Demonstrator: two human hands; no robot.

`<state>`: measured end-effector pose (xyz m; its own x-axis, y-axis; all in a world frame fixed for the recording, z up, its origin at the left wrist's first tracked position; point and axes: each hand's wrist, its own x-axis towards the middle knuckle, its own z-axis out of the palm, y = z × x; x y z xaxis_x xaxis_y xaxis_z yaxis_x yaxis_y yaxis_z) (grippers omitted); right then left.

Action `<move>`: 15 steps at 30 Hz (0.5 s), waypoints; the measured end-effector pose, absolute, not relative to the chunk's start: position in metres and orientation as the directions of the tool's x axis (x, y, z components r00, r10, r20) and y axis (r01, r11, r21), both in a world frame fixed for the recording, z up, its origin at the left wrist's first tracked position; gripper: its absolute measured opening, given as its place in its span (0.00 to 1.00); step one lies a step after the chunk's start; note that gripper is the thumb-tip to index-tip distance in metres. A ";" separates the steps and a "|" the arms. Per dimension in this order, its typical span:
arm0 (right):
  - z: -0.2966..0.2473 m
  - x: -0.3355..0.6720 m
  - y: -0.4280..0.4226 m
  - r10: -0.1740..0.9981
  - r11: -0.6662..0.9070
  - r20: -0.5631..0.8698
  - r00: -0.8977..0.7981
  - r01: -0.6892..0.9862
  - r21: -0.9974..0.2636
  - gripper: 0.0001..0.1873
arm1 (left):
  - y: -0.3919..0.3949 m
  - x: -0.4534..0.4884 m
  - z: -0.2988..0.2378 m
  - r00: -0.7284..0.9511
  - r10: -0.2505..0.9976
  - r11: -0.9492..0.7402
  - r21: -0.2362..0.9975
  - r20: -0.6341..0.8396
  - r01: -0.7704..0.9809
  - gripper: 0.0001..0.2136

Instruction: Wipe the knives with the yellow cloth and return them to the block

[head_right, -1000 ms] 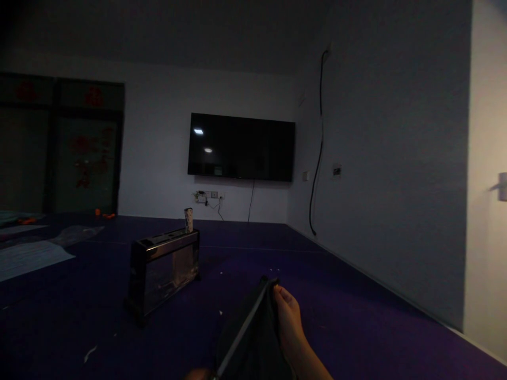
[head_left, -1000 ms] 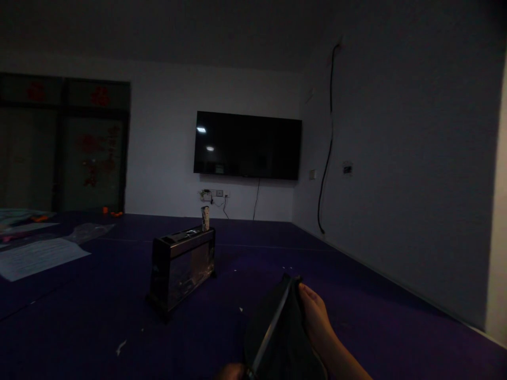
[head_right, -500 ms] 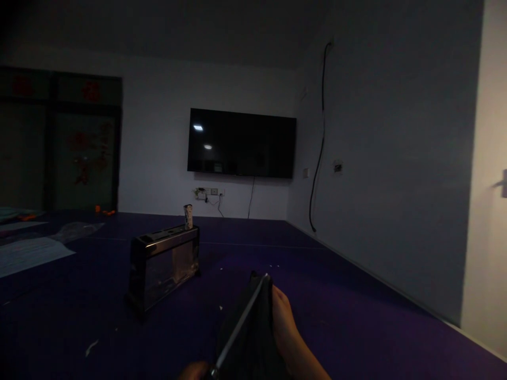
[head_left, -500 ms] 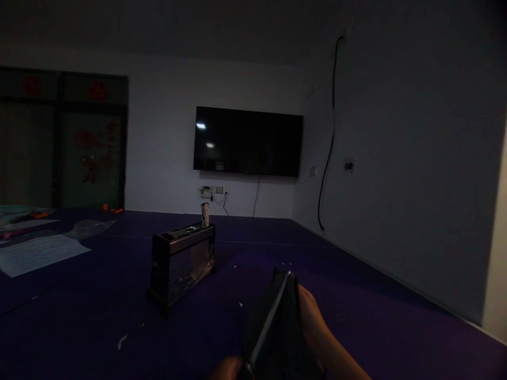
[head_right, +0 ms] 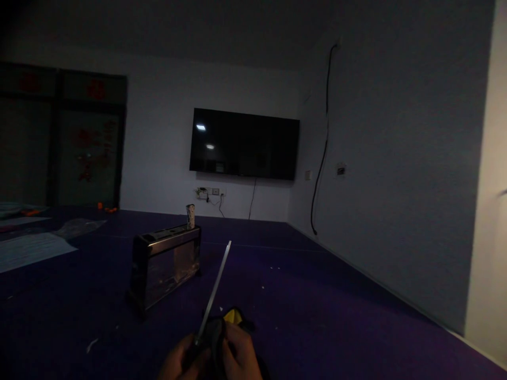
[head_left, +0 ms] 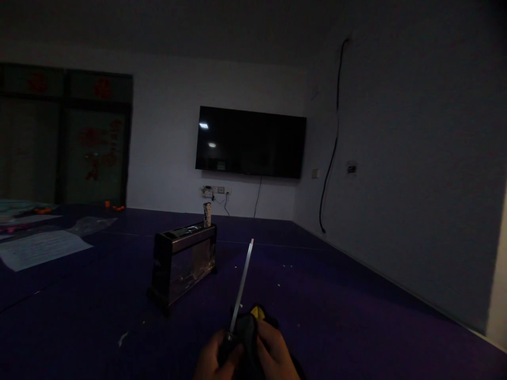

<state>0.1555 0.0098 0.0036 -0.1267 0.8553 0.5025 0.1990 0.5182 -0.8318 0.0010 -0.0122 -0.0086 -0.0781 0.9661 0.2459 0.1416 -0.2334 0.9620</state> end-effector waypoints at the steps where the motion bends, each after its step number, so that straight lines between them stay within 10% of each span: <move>1: -0.004 0.155 0.010 0.850 0.524 0.521 -0.075 0.218 -0.823 0.23 | -0.012 -0.001 -0.005 -0.089 0.959 -0.251 0.952 0.270 0.176 0.30; 15: -0.011 0.158 0.022 0.600 0.792 0.777 -0.190 0.275 -0.544 0.15 | -0.010 -0.006 0.002 -0.212 0.934 -0.229 0.939 0.286 0.258 0.32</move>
<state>0.1584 0.0217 -0.0106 -0.1901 0.6000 0.7771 0.2753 0.7923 -0.5445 -0.0061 -0.0103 0.0017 -0.2118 0.9344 0.2865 0.2576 -0.2294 0.9386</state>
